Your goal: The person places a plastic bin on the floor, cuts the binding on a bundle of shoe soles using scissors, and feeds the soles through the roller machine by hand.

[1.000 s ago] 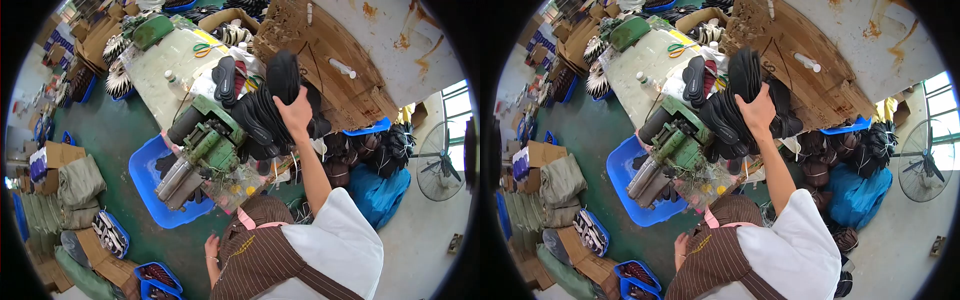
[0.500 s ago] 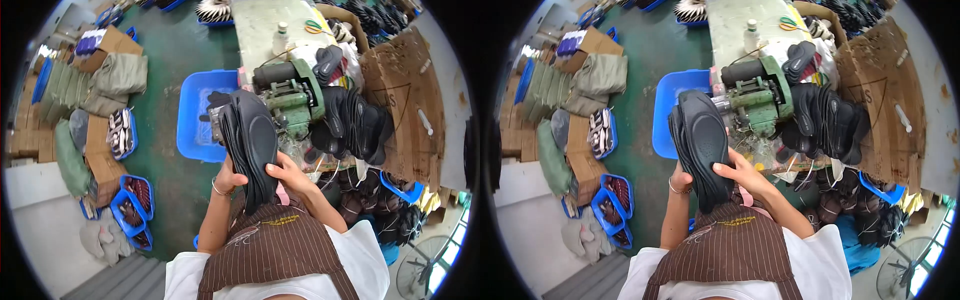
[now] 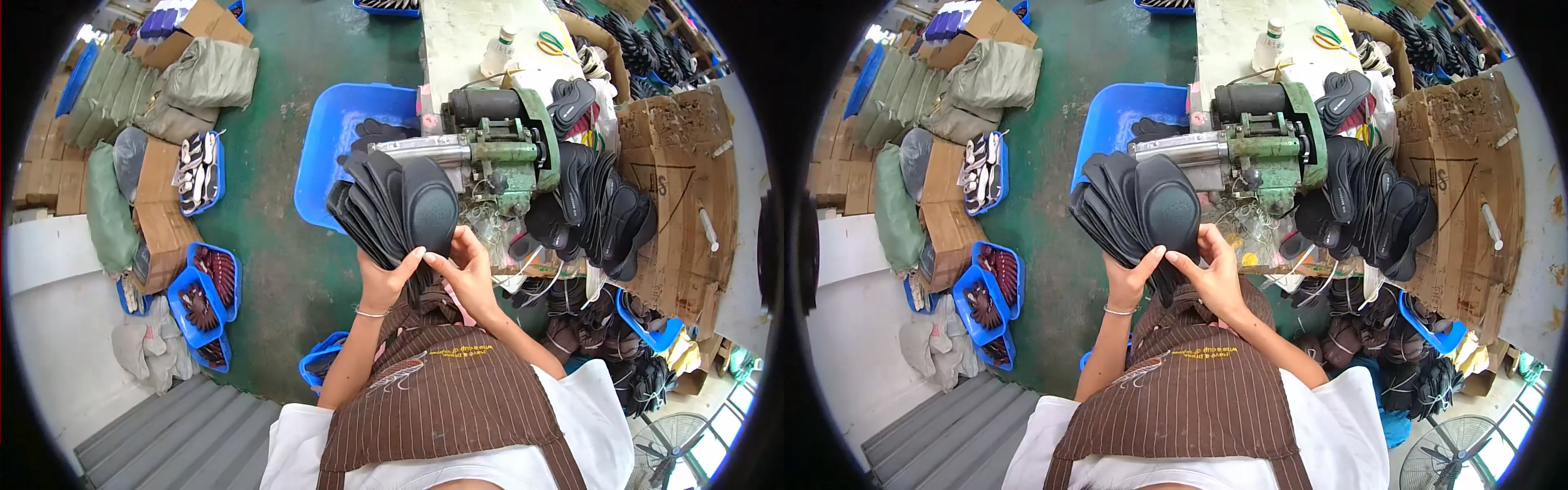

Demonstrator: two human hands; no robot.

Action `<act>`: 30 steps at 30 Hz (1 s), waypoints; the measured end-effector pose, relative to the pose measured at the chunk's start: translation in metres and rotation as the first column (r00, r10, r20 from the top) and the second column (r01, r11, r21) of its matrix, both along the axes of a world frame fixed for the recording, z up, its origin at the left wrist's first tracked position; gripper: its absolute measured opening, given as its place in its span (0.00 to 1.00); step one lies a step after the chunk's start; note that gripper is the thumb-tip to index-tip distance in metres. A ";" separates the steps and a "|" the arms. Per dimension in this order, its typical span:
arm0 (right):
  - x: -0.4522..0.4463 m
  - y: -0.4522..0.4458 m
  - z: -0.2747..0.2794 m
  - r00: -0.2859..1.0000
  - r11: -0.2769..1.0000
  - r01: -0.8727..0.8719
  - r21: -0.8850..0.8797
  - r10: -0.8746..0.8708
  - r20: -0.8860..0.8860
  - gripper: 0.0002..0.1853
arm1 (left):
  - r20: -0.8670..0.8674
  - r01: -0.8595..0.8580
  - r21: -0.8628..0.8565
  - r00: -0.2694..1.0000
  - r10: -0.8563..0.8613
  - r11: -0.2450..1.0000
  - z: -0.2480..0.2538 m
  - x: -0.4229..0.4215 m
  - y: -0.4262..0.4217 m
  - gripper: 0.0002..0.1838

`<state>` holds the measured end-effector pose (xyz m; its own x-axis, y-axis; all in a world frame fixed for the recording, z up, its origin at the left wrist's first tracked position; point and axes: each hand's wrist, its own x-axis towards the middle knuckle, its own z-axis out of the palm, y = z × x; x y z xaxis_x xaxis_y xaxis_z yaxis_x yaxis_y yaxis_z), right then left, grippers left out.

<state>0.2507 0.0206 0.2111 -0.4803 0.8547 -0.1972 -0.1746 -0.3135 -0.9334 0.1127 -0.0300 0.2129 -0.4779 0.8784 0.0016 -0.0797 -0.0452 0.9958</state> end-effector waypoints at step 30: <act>-0.056 -0.023 -0.077 0.968 0.930 0.241 -0.277 -0.211 0.137 0.07 | 0.238 -0.012 -0.204 0.969 0.061 0.979 -0.065 -0.053 -0.034 0.24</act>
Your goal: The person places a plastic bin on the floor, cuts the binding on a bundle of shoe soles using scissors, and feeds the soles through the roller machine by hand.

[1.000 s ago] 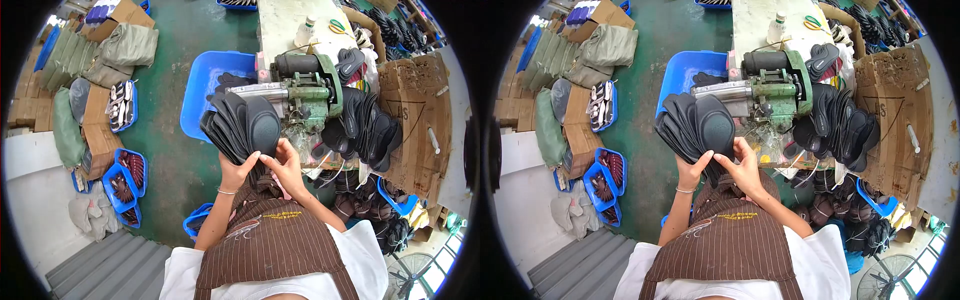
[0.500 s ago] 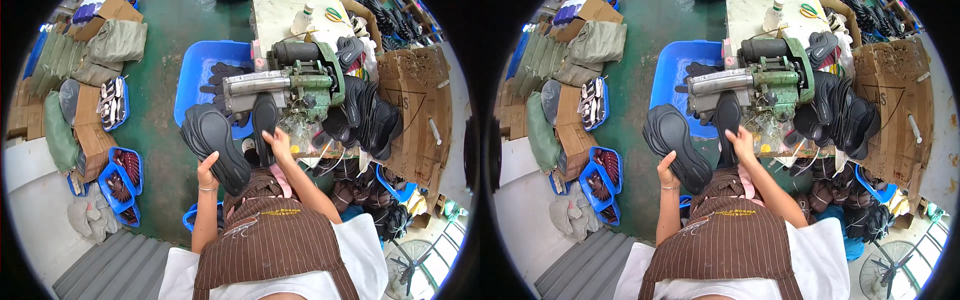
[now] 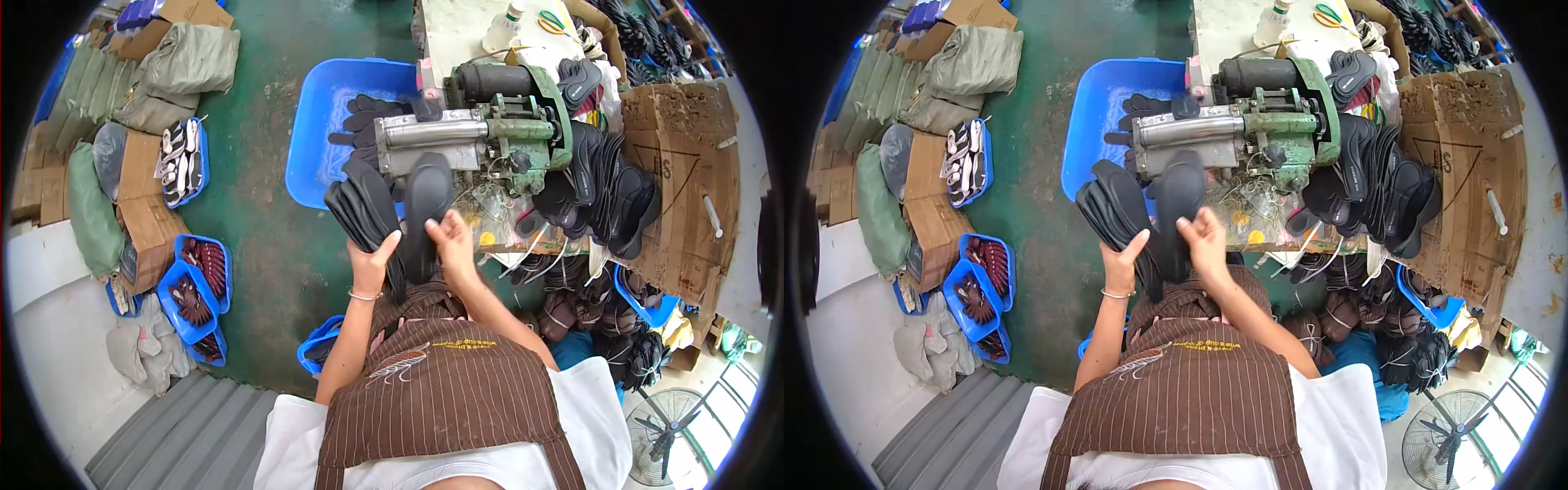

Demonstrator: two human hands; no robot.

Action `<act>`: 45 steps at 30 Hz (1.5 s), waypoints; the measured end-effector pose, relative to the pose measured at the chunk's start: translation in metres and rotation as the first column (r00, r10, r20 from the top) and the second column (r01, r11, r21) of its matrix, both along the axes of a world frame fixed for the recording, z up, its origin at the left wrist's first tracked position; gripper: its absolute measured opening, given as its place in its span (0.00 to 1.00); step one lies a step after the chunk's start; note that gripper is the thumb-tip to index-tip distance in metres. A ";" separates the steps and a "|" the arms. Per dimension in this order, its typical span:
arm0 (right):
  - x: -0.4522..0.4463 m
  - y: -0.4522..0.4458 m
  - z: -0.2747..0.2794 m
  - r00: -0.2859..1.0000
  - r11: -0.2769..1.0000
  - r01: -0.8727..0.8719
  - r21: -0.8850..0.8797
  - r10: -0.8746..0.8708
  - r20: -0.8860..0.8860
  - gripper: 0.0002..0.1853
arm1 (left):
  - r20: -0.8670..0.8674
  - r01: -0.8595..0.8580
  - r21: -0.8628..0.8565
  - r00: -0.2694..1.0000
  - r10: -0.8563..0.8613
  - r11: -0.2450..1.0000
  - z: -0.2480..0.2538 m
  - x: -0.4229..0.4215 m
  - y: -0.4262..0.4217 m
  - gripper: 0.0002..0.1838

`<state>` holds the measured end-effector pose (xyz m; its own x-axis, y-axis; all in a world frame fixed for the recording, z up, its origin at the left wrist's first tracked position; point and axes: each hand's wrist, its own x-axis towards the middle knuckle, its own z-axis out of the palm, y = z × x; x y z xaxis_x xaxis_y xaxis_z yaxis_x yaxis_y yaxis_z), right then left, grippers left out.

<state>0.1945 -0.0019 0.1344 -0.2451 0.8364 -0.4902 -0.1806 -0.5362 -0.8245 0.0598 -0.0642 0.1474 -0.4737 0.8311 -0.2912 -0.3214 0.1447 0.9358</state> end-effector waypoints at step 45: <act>0.009 0.034 0.038 0.907 0.956 -0.293 0.007 0.280 -0.315 0.08 | 0.463 -0.194 0.150 0.880 0.104 0.970 0.005 -0.004 0.035 0.32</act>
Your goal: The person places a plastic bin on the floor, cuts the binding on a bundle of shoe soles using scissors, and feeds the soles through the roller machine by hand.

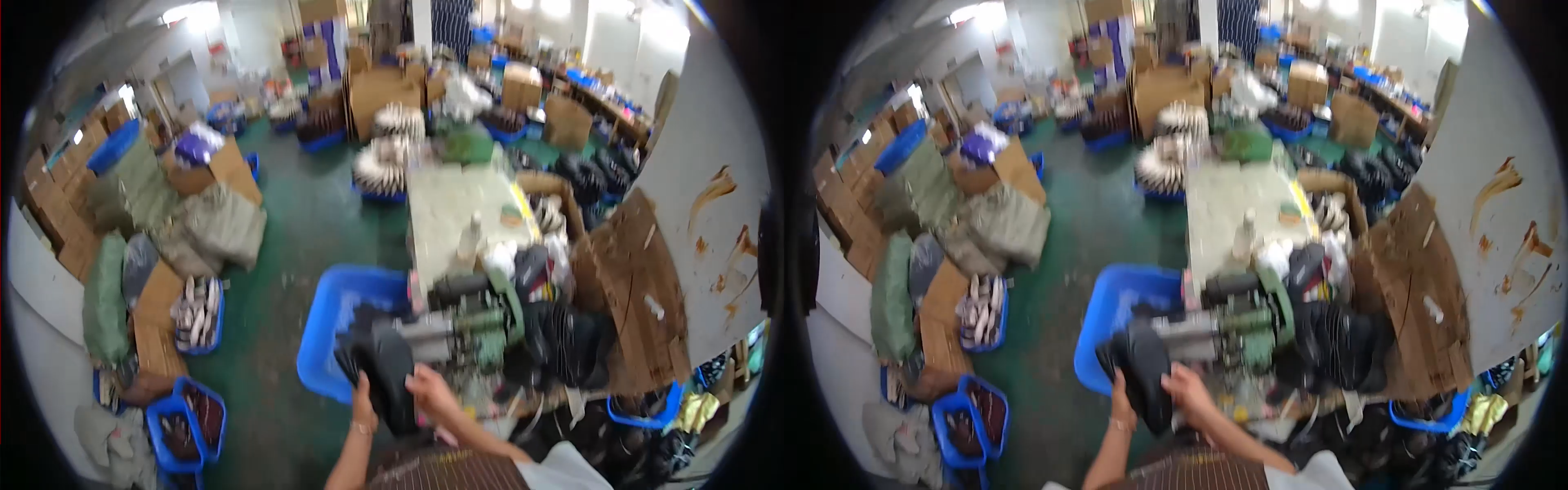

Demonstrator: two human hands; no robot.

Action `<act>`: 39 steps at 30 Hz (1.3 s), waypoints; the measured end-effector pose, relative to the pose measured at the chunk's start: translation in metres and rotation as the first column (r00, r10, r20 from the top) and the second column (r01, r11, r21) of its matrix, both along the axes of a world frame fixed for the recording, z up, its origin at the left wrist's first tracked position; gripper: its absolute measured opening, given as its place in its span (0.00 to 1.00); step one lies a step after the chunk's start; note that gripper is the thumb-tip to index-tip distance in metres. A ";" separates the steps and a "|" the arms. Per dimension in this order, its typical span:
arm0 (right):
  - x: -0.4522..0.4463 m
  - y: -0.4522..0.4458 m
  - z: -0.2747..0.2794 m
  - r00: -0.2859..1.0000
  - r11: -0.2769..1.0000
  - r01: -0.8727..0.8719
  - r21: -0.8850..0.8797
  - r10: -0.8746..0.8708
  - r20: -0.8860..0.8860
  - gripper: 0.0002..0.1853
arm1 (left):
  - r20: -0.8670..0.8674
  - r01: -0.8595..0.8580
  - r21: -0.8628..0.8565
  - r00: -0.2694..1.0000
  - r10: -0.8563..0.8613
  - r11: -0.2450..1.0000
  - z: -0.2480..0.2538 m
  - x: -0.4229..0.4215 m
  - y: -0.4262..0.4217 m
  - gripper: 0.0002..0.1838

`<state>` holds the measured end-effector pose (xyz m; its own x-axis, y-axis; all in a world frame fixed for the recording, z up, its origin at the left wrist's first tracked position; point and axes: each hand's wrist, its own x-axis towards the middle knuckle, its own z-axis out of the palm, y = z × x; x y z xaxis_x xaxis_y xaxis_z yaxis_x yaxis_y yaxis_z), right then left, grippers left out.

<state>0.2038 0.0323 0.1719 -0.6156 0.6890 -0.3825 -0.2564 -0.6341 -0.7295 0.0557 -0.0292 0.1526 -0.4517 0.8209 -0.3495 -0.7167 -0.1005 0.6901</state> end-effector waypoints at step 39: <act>-0.002 0.030 -0.045 0.849 0.866 0.439 0.239 -0.487 0.207 0.08 | -0.283 -0.164 -0.170 0.953 0.112 0.972 -0.006 -0.014 -0.023 0.22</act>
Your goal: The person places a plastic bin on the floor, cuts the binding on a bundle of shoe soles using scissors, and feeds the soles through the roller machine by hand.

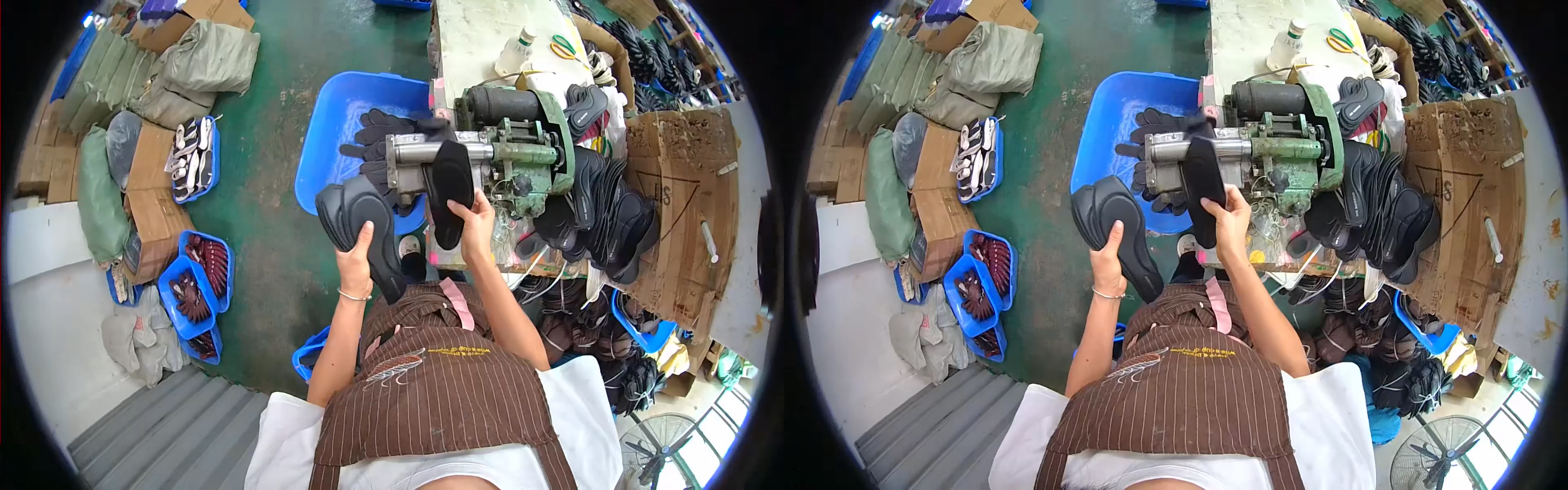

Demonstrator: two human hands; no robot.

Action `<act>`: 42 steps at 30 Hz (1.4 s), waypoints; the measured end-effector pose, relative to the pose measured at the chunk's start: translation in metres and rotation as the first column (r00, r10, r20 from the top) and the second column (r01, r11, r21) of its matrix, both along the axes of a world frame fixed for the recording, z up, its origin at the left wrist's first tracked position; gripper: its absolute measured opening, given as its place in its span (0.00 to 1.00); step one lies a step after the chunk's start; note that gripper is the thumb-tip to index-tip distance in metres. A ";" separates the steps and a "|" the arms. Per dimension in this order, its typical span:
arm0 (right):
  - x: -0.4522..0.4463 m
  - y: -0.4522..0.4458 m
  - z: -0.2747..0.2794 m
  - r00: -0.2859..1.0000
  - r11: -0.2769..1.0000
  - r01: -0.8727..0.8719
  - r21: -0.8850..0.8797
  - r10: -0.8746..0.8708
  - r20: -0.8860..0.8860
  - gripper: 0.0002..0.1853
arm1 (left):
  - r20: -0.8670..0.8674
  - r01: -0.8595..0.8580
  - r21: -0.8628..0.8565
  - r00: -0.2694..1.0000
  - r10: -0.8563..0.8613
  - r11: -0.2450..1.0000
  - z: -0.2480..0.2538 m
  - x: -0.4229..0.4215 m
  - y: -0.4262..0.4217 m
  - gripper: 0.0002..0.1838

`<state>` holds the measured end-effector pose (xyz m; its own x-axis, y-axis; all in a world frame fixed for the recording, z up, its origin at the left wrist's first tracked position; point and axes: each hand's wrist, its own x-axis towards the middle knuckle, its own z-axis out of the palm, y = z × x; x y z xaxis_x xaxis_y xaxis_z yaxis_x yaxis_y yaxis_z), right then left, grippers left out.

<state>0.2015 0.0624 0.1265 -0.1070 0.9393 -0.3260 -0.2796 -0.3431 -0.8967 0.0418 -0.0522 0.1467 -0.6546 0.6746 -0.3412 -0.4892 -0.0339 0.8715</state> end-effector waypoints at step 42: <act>0.015 -0.008 -0.023 0.976 0.974 -0.117 -0.196 0.149 0.161 0.07 | 0.193 0.159 0.035 0.968 -0.163 0.987 -0.005 0.014 0.005 0.19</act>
<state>0.2166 0.0549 0.1032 -0.1532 0.8425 -0.5164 -0.0659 -0.5301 -0.8454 0.0559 -0.0472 0.1412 -0.4592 0.7732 -0.4373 -0.6500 0.0430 0.7587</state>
